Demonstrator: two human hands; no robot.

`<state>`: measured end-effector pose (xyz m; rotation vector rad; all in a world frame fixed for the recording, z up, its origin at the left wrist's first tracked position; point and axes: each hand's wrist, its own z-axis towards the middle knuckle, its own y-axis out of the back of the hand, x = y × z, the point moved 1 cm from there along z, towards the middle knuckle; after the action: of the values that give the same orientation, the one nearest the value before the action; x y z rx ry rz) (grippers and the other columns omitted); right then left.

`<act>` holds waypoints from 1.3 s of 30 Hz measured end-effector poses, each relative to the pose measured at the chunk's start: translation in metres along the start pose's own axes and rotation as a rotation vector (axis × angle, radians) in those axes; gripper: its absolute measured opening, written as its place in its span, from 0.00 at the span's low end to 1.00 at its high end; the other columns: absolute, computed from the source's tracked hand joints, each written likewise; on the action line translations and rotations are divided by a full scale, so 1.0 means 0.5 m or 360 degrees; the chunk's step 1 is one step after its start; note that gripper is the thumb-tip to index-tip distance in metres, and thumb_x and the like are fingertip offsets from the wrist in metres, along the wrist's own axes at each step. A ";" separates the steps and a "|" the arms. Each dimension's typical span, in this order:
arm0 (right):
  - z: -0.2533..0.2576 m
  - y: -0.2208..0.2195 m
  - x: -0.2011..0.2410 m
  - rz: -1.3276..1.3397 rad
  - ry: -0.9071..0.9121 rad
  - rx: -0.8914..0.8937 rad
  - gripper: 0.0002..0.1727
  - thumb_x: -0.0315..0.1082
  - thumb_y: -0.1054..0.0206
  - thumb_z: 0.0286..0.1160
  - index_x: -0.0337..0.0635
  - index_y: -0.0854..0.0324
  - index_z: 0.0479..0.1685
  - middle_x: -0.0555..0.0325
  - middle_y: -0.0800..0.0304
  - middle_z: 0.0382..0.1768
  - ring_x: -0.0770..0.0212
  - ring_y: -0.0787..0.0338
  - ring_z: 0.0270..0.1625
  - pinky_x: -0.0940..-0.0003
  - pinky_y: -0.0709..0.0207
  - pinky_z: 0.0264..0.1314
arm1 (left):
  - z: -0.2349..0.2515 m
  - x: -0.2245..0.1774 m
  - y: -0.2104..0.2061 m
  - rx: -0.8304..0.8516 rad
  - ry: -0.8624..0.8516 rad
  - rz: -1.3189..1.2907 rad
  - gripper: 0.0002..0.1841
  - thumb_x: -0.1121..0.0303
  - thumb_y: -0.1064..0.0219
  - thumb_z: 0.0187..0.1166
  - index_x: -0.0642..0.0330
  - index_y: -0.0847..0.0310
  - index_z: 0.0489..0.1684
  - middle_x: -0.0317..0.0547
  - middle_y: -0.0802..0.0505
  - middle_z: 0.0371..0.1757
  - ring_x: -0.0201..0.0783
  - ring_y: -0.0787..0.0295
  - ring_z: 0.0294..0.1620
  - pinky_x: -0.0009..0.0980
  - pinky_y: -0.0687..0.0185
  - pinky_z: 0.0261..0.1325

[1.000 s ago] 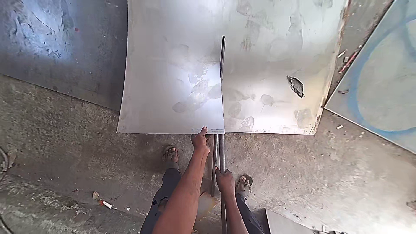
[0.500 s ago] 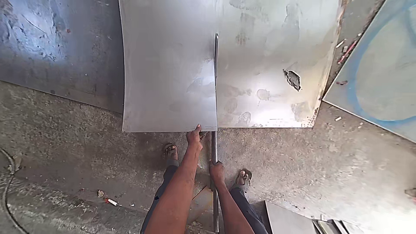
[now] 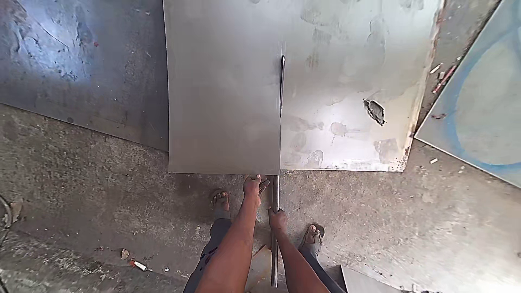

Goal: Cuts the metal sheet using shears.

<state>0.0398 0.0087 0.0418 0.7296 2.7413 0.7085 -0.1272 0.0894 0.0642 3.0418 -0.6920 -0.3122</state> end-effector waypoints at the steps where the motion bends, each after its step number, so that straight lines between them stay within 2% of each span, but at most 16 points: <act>1: -0.009 -0.001 -0.005 -0.0029 -0.0025 0.0027 0.24 0.56 0.36 0.81 0.42 0.11 0.37 0.43 0.07 0.37 0.43 0.07 0.46 0.37 0.19 0.47 | -0.012 0.012 0.016 -0.0004 0.0032 0.0055 0.16 0.68 0.39 0.90 0.66 0.29 0.69 0.58 0.08 0.51 0.44 0.06 0.42 0.37 0.09 0.44; 3: -0.026 -0.004 -0.015 -0.0016 -0.0059 0.0071 0.25 0.56 0.35 0.81 0.40 0.12 0.39 0.42 0.08 0.38 0.41 0.07 0.47 0.36 0.19 0.49 | -0.032 0.030 0.041 -0.0030 0.0124 0.0194 0.18 0.63 0.37 0.89 0.63 0.29 0.69 0.55 0.08 0.51 0.43 0.08 0.43 0.37 0.13 0.43; 5: -0.012 -0.002 -0.017 0.0114 -0.0038 0.0111 0.25 0.55 0.34 0.80 0.37 0.13 0.39 0.42 0.10 0.34 0.42 0.09 0.42 0.37 0.19 0.46 | -0.015 0.042 0.047 -0.0085 0.0185 0.0230 0.24 0.57 0.31 0.84 0.66 0.24 0.68 0.58 0.10 0.53 0.46 0.11 0.47 0.41 0.14 0.47; 6: -0.011 -0.005 -0.031 0.0212 -0.0036 0.0168 0.25 0.54 0.33 0.80 0.37 0.14 0.37 0.44 0.13 0.30 0.45 0.12 0.35 0.40 0.20 0.40 | -0.004 0.054 0.056 -0.0082 0.0231 0.0183 0.27 0.54 0.29 0.82 0.66 0.22 0.70 0.59 0.10 0.59 0.49 0.12 0.54 0.45 0.15 0.54; 8: 0.018 -0.012 -0.032 0.0505 -0.0040 0.0336 0.26 0.54 0.31 0.81 0.36 0.19 0.34 0.51 0.21 0.18 0.54 0.20 0.18 0.52 0.22 0.24 | 0.044 0.049 0.038 0.0039 0.0240 -0.0023 0.29 0.51 0.32 0.83 0.62 0.25 0.76 0.58 0.11 0.69 0.51 0.12 0.66 0.49 0.16 0.65; 9: 0.033 -0.009 -0.025 0.0688 -0.0056 0.0459 0.26 0.54 0.31 0.82 0.37 0.23 0.32 0.55 0.25 0.12 0.58 0.23 0.12 0.58 0.22 0.18 | 0.068 0.038 0.013 0.0106 0.0199 -0.0185 0.29 0.51 0.36 0.86 0.60 0.27 0.79 0.57 0.12 0.70 0.50 0.12 0.68 0.49 0.16 0.67; 11: 0.006 0.003 -0.047 0.0940 -0.0219 0.0630 0.24 0.52 0.30 0.81 0.40 0.28 0.30 0.61 0.33 0.08 0.64 0.31 0.08 0.66 0.29 0.12 | 0.064 0.038 -0.023 0.0109 0.0138 -0.0566 0.26 0.57 0.40 0.89 0.59 0.34 0.82 0.59 0.16 0.73 0.53 0.15 0.70 0.51 0.17 0.70; 12: 0.005 0.013 -0.037 0.0973 -0.0233 0.0587 0.24 0.52 0.28 0.80 0.40 0.27 0.30 0.62 0.34 0.08 0.65 0.33 0.07 0.67 0.32 0.11 | 0.060 0.020 -0.053 0.0031 0.0072 -0.0660 0.24 0.60 0.38 0.89 0.61 0.33 0.80 0.61 0.16 0.70 0.53 0.13 0.66 0.51 0.15 0.67; 14: -0.072 0.051 -0.055 0.0888 -0.0224 0.0438 0.25 0.54 0.26 0.77 0.39 0.23 0.28 0.60 0.33 0.09 0.63 0.34 0.08 0.65 0.35 0.12 | -0.013 0.009 -0.061 -0.0090 -0.0073 -0.0709 0.22 0.67 0.36 0.87 0.65 0.30 0.75 0.63 0.13 0.64 0.53 0.10 0.58 0.50 0.11 0.60; 17: -0.127 0.135 0.004 0.0795 -0.0168 0.0346 0.27 0.56 0.25 0.75 0.39 0.20 0.26 0.57 0.30 0.10 0.61 0.32 0.09 0.62 0.35 0.13 | -0.091 -0.064 -0.107 -0.0075 -0.0351 -0.0719 0.19 0.75 0.32 0.82 0.70 0.26 0.69 0.63 0.10 0.56 0.53 0.07 0.50 0.49 0.09 0.53; 19: -0.178 0.168 -0.030 0.0704 -0.0303 0.0361 0.26 0.56 0.26 0.75 0.39 0.21 0.27 0.58 0.31 0.10 0.61 0.33 0.09 0.62 0.35 0.13 | -0.182 -0.049 -0.112 -0.0163 -0.0362 -0.0688 0.17 0.77 0.31 0.80 0.70 0.24 0.64 0.62 0.10 0.52 0.51 0.07 0.46 0.48 0.08 0.49; 22: -0.133 0.234 0.081 0.0733 -0.0138 0.0297 0.27 0.56 0.25 0.74 0.38 0.19 0.28 0.57 0.30 0.11 0.61 0.32 0.09 0.61 0.33 0.14 | -0.213 -0.117 -0.160 -0.0128 -0.0432 -0.0772 0.17 0.78 0.31 0.80 0.71 0.25 0.65 0.63 0.09 0.53 0.52 0.07 0.46 0.48 0.07 0.50; 25: -0.155 0.277 0.124 0.0685 -0.0145 0.0410 0.27 0.58 0.26 0.76 0.38 0.21 0.34 0.57 0.29 0.12 0.60 0.29 0.10 0.60 0.28 0.14 | -0.249 -0.101 -0.116 -0.0131 -0.0373 -0.0725 0.14 0.79 0.33 0.80 0.74 0.24 0.61 0.64 0.09 0.46 0.51 0.06 0.38 0.46 0.06 0.44; 28: -0.070 0.260 0.167 0.0562 -0.0113 0.0395 0.27 0.56 0.26 0.74 0.37 0.22 0.35 0.54 0.25 0.15 0.58 0.25 0.12 0.57 0.24 0.17 | -0.203 -0.121 -0.122 -0.0087 -0.0387 -0.0649 0.14 0.80 0.32 0.79 0.75 0.25 0.58 0.63 0.08 0.43 0.50 0.06 0.34 0.44 0.06 0.40; 35: -0.072 0.253 0.153 0.0405 -0.0130 0.0355 0.28 0.59 0.28 0.76 0.38 0.20 0.38 0.52 0.21 0.19 0.55 0.21 0.16 0.54 0.22 0.22 | -0.158 -0.102 -0.076 -0.0091 -0.0186 -0.0554 0.17 0.75 0.32 0.81 0.72 0.27 0.64 0.62 0.08 0.44 0.48 0.06 0.35 0.42 0.06 0.41; 39: -0.070 0.244 0.168 0.0416 -0.0157 0.0343 0.28 0.58 0.29 0.77 0.38 0.21 0.33 0.53 0.23 0.16 0.56 0.22 0.14 0.55 0.23 0.20 | -0.142 -0.101 -0.072 0.0021 -0.0159 -0.0579 0.16 0.76 0.34 0.82 0.71 0.29 0.64 0.62 0.09 0.44 0.48 0.07 0.34 0.43 0.07 0.41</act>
<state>0.0070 0.1309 0.1263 1.1526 2.6859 0.4125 -0.1425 0.1409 0.1416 3.1693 -0.1350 -0.4652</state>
